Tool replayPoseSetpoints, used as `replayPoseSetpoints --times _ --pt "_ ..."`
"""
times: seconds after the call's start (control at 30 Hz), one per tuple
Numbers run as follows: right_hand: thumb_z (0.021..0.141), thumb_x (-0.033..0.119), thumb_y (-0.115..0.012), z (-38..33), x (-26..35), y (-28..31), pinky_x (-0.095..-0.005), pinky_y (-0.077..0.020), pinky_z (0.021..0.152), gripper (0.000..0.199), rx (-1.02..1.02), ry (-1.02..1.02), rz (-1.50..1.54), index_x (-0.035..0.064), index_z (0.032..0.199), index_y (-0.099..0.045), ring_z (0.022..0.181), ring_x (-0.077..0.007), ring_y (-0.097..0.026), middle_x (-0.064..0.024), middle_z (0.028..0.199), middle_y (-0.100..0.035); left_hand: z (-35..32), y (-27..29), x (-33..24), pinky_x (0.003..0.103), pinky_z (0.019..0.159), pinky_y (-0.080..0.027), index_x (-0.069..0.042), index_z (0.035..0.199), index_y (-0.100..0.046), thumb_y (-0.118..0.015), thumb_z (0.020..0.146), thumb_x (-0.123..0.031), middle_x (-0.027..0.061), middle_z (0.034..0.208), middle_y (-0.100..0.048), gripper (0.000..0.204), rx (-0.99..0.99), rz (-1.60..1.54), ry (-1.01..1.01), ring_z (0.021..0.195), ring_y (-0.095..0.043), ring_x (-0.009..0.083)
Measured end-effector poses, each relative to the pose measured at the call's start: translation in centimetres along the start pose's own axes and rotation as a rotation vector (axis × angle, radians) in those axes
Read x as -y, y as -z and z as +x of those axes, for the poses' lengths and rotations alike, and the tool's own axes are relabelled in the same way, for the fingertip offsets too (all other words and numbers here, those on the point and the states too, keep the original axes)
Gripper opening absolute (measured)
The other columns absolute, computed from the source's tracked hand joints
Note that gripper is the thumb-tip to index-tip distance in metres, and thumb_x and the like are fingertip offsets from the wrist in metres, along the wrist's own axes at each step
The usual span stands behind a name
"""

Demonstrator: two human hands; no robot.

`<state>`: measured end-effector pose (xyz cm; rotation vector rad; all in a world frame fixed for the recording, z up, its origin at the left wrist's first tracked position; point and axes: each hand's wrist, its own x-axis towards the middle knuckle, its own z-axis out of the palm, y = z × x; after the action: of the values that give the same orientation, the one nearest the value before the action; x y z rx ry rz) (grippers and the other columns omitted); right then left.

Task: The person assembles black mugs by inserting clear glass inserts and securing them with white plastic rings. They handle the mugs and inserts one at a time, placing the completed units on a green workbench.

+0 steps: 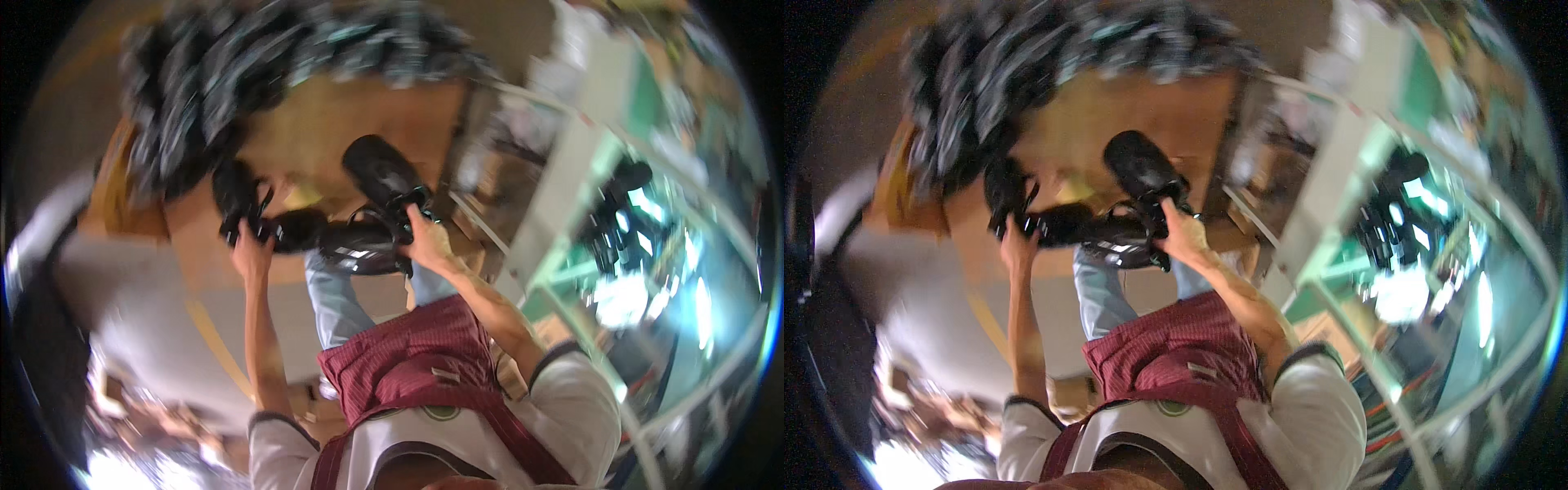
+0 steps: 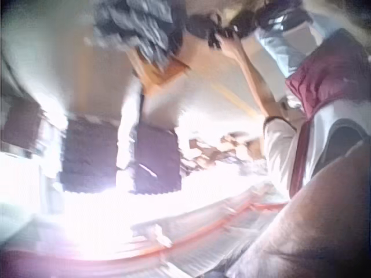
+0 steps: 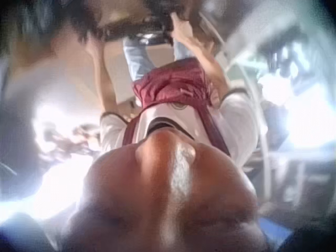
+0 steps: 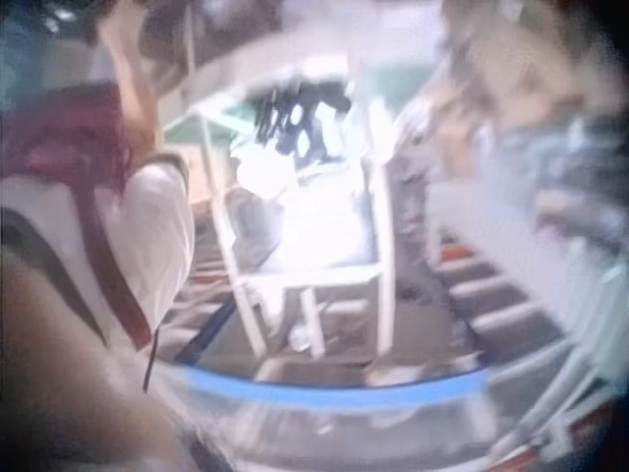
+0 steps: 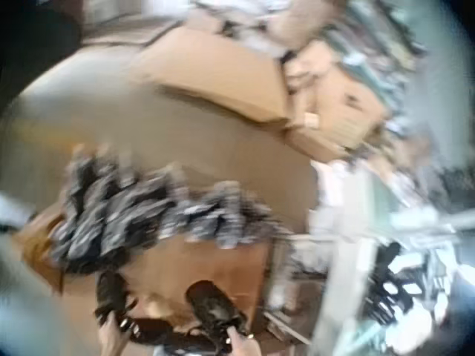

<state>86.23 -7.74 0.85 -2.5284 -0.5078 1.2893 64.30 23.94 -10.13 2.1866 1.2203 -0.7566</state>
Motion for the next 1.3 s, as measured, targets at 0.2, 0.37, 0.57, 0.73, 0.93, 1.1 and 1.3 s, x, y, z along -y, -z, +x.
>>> replayPoseSetpoints --times 0.2,0.37,0.57,0.73,0.93,1.1,1.3 --pt "0.069 0.011 -0.08 -20.0 -1.9 11.3 -0.0516 -0.0523 0.08 0.092 -0.273 -0.331 0.541 0.0078 0.146 -0.029 0.097 -0.0498 -0.064 -0.0299 0.099 -0.067 -11.6 11.9 -14.2 0.051 0.076 -0.051 -0.006 0.141 -0.043 -0.087 0.067 -0.016 0.0245 0.094 -0.069 0.086 -0.016 0.205 -0.563 0.088 -0.066 0.0444" --pt "0.071 0.009 -0.08 -33.2 -8.8 8.2 -0.0401 -0.0517 0.089 0.089 -0.936 -0.615 0.879 0.0013 0.145 -0.032 0.099 -0.0298 -0.065 -0.0199 0.113 -0.066 -19.1 17.7 -30.2 0.049 0.083 -0.048 -0.006 0.126 -0.053 -0.086 0.063 -0.019 0.022 0.095 -0.066 0.073 0.052 0.294 -0.995 0.089 -0.064 0.0418" --pt "0.075 0.013 -0.077 -33.6 -15.8 12.7 -0.0364 -0.0497 0.09 0.087 -1.364 -0.991 0.925 0.0045 0.147 -0.03 0.095 -0.022 -0.061 -0.013 0.108 -0.064 -26.9 14.6 -49.8 0.049 0.089 -0.048 -0.005 0.133 -0.05 -0.086 0.062 -0.029 0.0219 0.1 -0.066 0.083 0.138 0.367 -1.498 0.092 -0.064 0.0404" --pt "0.071 0.012 -0.081 -29.2 -23.5 16.0 -0.0394 -0.0499 0.091 0.086 -1.847 -0.824 0.895 0.012 0.144 -0.034 0.102 -0.0291 -0.063 -0.0159 0.116 -0.064 -31.5 8.3 -61.3 0.048 0.09 -0.048 -0.011 0.135 -0.049 -0.081 0.06 -0.032 0.021 0.106 -0.066 0.085 0.191 0.295 -1.553 0.097 -0.063 0.0399" --pt "0.067 0.01 -0.085 -26.2 -31.6 16.9 -0.0417 -0.0491 0.093 0.09 -2.01 -0.785 0.88 0.0075 0.143 -0.035 0.108 -0.0351 -0.064 -0.0218 0.121 -0.065 -33.3 1.6 -70.0 0.048 0.09 -0.046 -0.019 0.136 -0.048 -0.087 0.055 -0.019 0.0163 0.099 -0.061 0.09 0.097 0.21 -1.791 0.095 -0.061 0.0373" --pt "0.07 0.013 -0.082 -25.0 -35.9 19.1 -0.0431 -0.0469 0.097 0.093 -2.081 -0.865 0.68 0.0037 0.147 -0.031 0.114 -0.0391 -0.061 -0.0259 0.128 -0.06 -34.0 -1.4 -75.6 0.048 0.086 -0.049 -0.014 0.134 -0.047 -0.087 0.055 -0.019 0.0174 0.101 -0.063 0.089 0.069 0.08 -1.811 0.094 -0.063 0.0396" --pt "0.071 0.023 -0.085 -26.8 -39.6 19.5 -0.0481 -0.0489 0.093 0.095 -1.817 -0.804 0.311 -0.0007 0.144 -0.028 0.11 -0.0493 -0.06 -0.0337 0.121 -0.059 -35.5 -5.9 -77.6 0.049 0.093 -0.044 -0.017 0.134 -0.048 -0.093 0.054 -0.024 0.0162 0.11 -0.061 0.092 -0.064 -0.069 -1.832 0.103 -0.06 0.0359"
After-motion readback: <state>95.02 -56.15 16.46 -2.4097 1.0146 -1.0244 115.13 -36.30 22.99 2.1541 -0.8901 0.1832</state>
